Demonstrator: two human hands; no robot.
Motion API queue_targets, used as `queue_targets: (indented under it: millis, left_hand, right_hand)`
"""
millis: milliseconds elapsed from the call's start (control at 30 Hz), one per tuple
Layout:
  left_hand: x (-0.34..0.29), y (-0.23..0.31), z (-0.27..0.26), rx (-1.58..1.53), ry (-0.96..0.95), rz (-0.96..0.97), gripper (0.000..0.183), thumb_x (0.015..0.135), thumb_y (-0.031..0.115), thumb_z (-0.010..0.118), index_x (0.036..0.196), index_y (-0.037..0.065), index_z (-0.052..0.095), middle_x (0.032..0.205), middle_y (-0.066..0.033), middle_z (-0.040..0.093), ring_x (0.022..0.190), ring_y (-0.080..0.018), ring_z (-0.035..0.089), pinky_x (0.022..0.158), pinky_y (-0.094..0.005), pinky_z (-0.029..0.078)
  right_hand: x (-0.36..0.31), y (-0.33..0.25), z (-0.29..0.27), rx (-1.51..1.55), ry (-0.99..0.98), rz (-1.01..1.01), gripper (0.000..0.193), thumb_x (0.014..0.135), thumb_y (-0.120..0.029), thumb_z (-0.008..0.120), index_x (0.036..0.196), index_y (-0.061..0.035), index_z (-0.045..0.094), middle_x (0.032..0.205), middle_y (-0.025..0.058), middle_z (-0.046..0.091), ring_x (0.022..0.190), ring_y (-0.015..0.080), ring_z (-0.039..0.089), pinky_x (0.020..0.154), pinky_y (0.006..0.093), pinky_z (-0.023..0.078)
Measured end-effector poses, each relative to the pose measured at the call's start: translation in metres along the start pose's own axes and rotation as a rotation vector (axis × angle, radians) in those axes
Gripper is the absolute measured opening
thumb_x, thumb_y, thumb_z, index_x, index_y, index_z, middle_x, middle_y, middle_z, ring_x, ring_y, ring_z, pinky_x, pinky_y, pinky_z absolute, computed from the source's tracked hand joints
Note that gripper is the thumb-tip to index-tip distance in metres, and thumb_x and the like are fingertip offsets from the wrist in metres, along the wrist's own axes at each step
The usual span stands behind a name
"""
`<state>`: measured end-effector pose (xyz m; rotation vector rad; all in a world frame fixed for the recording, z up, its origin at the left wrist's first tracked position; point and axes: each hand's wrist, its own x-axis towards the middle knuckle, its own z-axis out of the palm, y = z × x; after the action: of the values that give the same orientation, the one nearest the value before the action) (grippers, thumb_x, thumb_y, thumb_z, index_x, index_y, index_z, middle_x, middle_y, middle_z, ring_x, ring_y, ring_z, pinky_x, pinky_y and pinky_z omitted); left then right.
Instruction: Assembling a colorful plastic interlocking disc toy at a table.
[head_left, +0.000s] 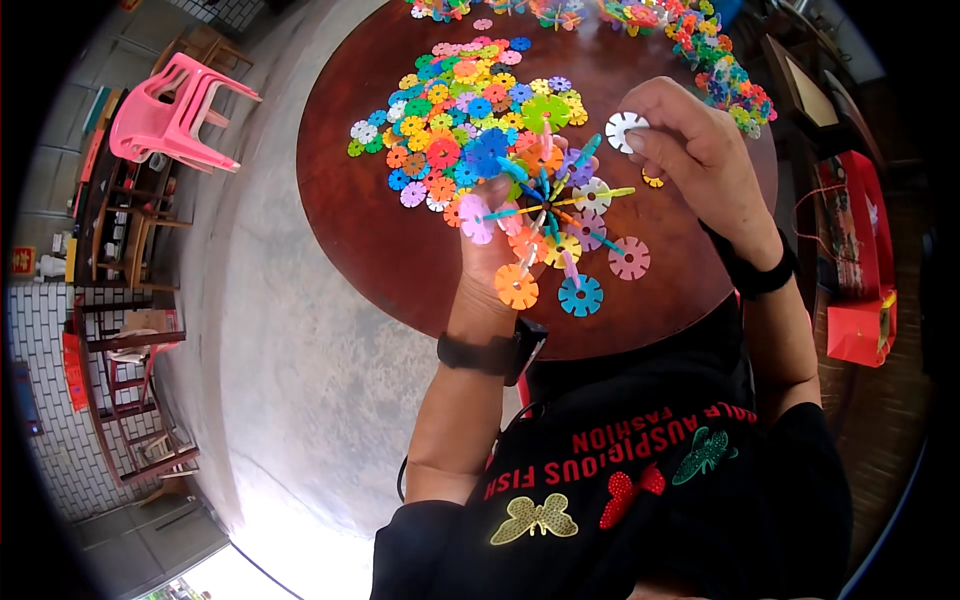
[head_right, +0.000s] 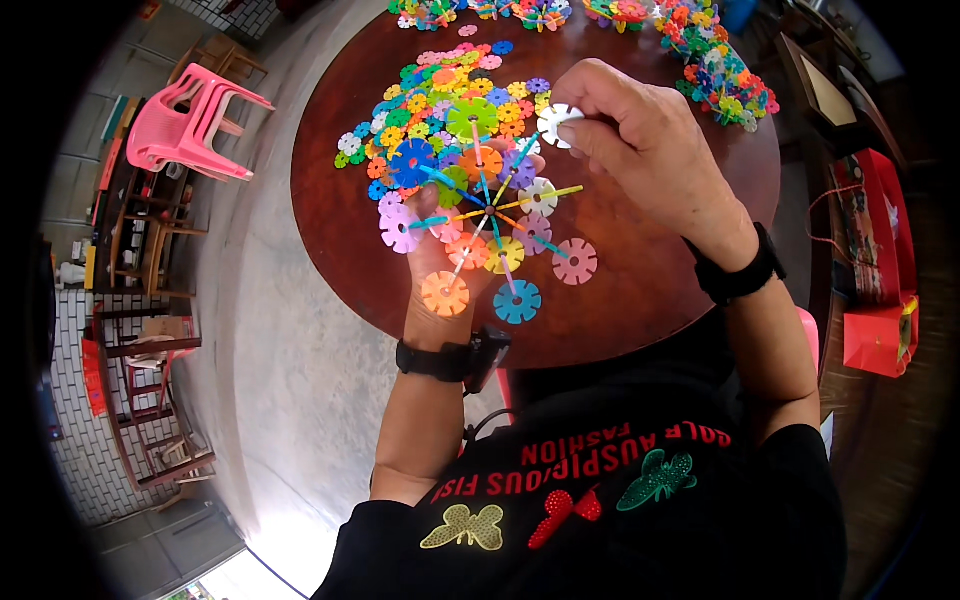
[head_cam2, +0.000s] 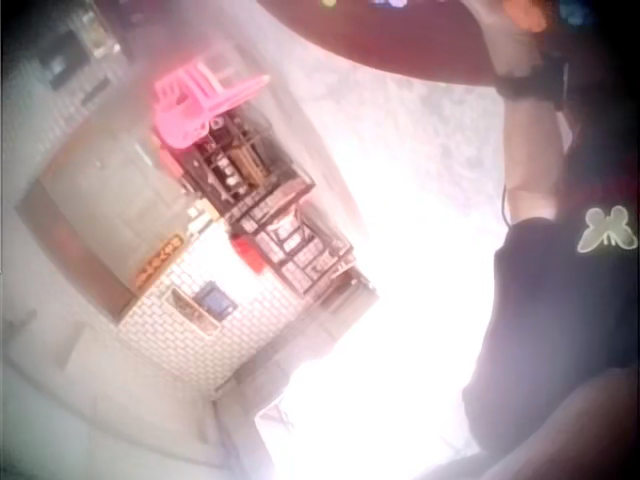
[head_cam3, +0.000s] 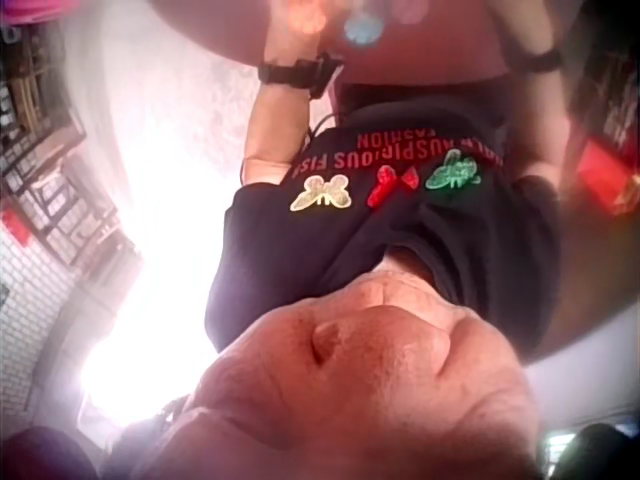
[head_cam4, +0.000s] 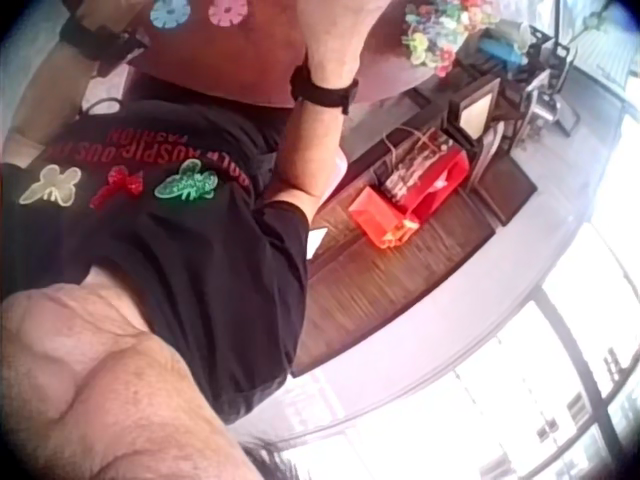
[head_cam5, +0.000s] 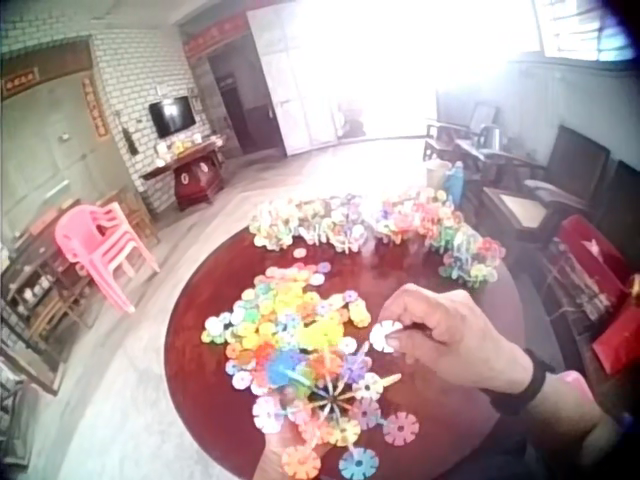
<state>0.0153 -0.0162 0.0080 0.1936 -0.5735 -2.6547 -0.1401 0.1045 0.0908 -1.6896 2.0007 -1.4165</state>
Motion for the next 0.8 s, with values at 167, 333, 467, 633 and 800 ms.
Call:
queue_targets:
  millis: [167, 333, 467, 633, 800]
  left_hand:
    - [-0.001, 0.003, -0.003, 0.181, 0.044, 0.01, 0.068, 0.085, 0.047, 0.052, 0.128, -0.005, 0.045, 0.123, -0.0271, 0.053, 0.099, -0.034, 0.062, 0.072, -0.0406, 0.057]
    - [-0.008, 0.002, 0.004, 0.241, -0.035, 0.08, 0.05, 0.076, 0.014, 0.058, 0.123, -0.002, 0.051, 0.107, -0.0092, 0.061, 0.094, -0.018, 0.06, 0.085, -0.031, 0.051]
    - [-0.011, 0.0, 0.01, 0.327, -0.012, 0.128, 0.057, 0.067, 0.016, 0.059, 0.121, -0.003, 0.053, 0.106, -0.0096, 0.062, 0.095, -0.0178, 0.06, 0.086, -0.0311, 0.048]
    - [-0.008, 0.001, 0.009, 0.353, -0.054, 0.104, 0.055, 0.079, 0.03, 0.054, 0.124, -0.002, 0.05, 0.115, -0.0174, 0.058, 0.103, -0.025, 0.058, 0.086, -0.0357, 0.051]
    - [-0.009, 0.004, 0.009, 0.154, -0.03, 0.019, 0.046, 0.079, 0.018, 0.061, 0.119, -0.003, 0.053, 0.111, -0.0139, 0.061, 0.091, -0.0206, 0.064, 0.079, -0.0312, 0.054]
  right_hand:
    - [0.001, 0.005, 0.001, -0.184, -0.024, -0.171, 0.015, 0.08, -0.005, 0.06, 0.091, -0.0037, 0.051, 0.067, 0.0102, 0.052, 0.058, 0.0266, 0.055, 0.054, 0.0332, 0.041]
    - [-0.004, -0.001, 0.0, -0.214, -0.016, -0.122, 0.014, 0.078, -0.004, 0.06, 0.089, -0.003, 0.052, 0.067, 0.012, 0.051, 0.061, 0.0298, 0.053, 0.056, 0.0349, 0.04]
    - [-0.008, -0.009, -0.003, -0.211, -0.055, -0.117, 0.012, 0.078, -0.003, 0.06, 0.088, -0.0032, 0.052, 0.065, 0.0114, 0.051, 0.06, 0.0291, 0.053, 0.055, 0.0348, 0.04]
    - [-0.01, -0.013, -0.005, -0.171, -0.088, -0.038, 0.01, 0.078, -0.003, 0.059, 0.086, -0.0026, 0.053, 0.061, 0.0095, 0.051, 0.056, 0.0258, 0.054, 0.053, 0.0333, 0.04]
    - [-0.014, -0.013, -0.003, -0.132, -0.099, 0.025, 0.009, 0.079, -0.002, 0.058, 0.085, -0.0016, 0.052, 0.06, 0.0092, 0.052, 0.053, 0.0232, 0.056, 0.05, 0.031, 0.041]
